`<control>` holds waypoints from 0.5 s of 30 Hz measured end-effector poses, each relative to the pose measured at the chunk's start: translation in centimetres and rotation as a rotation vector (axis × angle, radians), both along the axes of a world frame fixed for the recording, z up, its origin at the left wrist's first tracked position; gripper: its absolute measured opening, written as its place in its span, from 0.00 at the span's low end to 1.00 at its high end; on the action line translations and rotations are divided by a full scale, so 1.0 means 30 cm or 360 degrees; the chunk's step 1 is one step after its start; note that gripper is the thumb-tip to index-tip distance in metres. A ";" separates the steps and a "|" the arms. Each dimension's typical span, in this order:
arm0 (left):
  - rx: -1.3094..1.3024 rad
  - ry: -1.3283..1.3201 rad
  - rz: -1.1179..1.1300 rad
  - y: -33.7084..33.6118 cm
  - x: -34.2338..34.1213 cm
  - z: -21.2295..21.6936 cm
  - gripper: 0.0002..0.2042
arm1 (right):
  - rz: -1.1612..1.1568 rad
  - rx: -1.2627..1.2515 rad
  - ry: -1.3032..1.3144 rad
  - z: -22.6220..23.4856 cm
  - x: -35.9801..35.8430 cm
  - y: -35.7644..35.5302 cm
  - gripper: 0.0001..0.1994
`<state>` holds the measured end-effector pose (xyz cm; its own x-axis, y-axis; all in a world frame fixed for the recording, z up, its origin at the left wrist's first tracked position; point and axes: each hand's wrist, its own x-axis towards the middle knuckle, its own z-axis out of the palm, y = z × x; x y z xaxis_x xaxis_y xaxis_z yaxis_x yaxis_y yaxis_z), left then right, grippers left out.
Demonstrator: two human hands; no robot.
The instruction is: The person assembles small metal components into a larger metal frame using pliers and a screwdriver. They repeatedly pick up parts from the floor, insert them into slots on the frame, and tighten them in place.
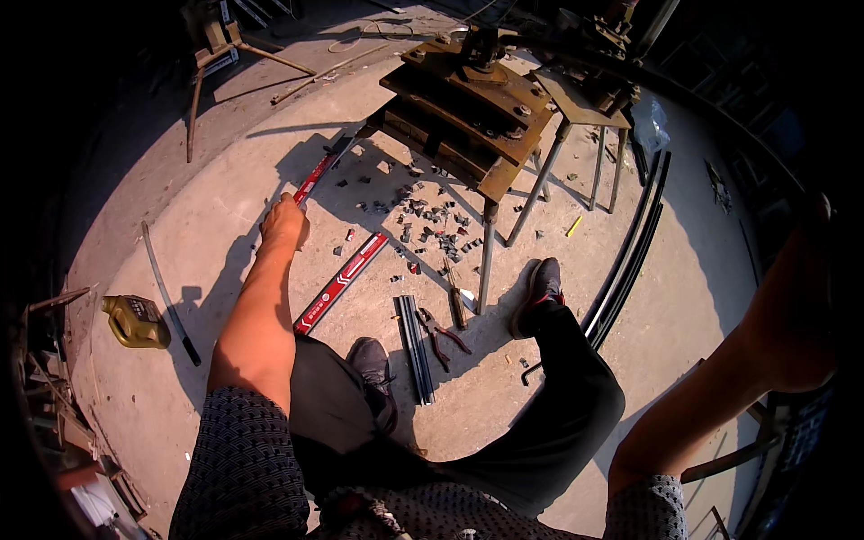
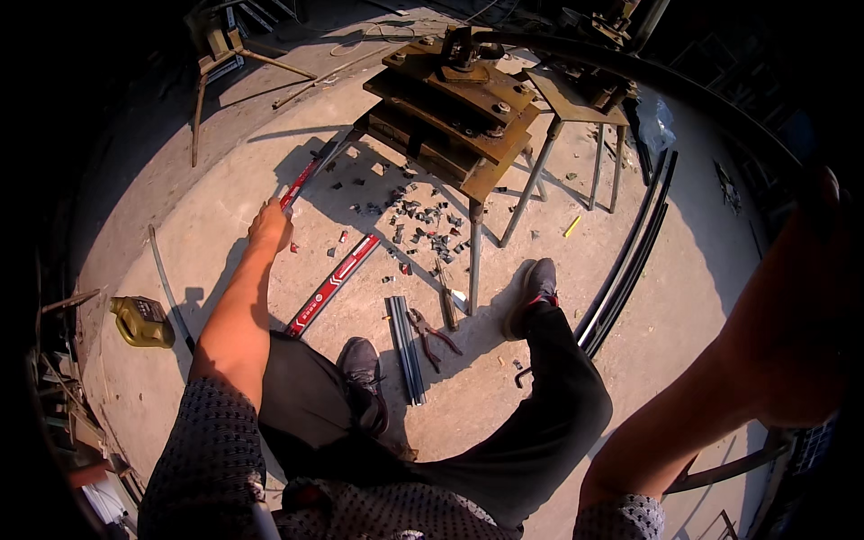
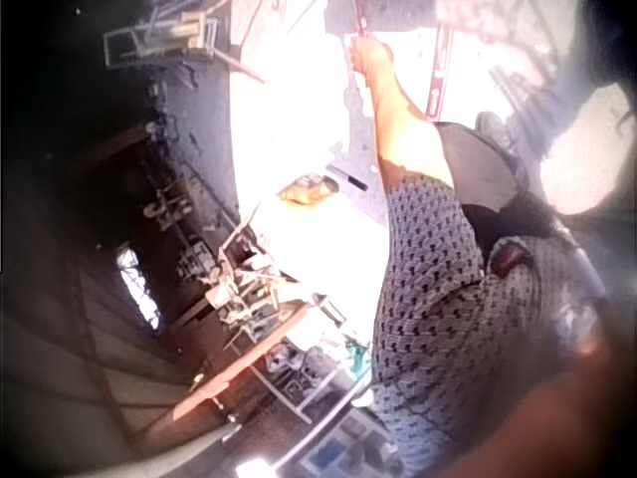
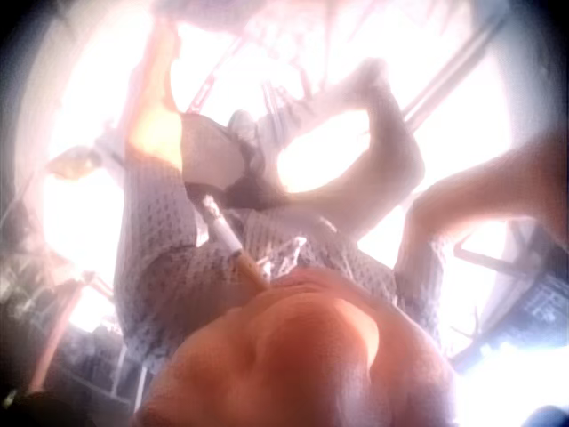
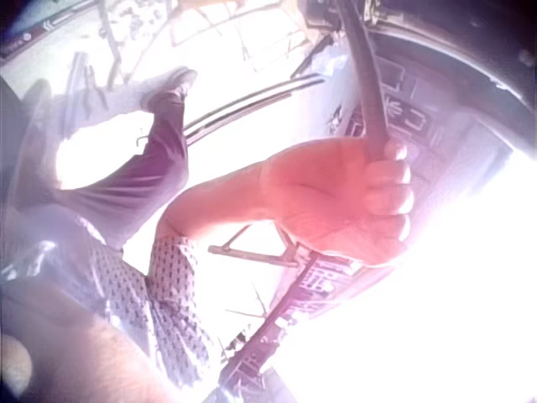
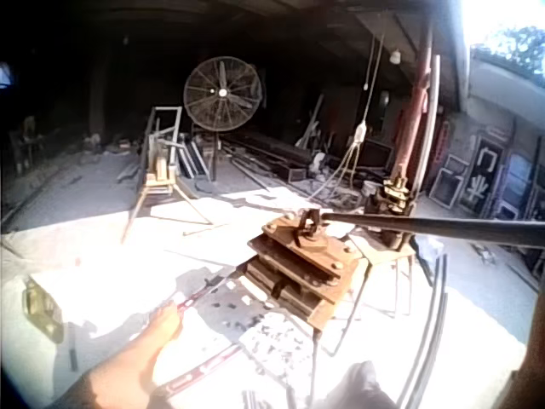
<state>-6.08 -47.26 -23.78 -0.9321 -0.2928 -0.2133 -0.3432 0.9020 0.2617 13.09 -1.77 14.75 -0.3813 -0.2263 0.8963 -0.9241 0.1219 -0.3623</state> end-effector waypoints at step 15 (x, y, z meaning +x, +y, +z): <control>0.0463 0.0398 0.0149 -0.046 0.050 0.104 0.19 | -0.0362 -0.0748 -0.0413 -0.553 0.292 -0.128 0.08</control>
<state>-4.58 -48.64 -20.65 -0.9379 -0.3400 -0.0695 -0.3138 0.7456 0.5879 21.86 -5.63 -1.86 -0.5940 0.2868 0.7516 -0.7674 0.0782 -0.6364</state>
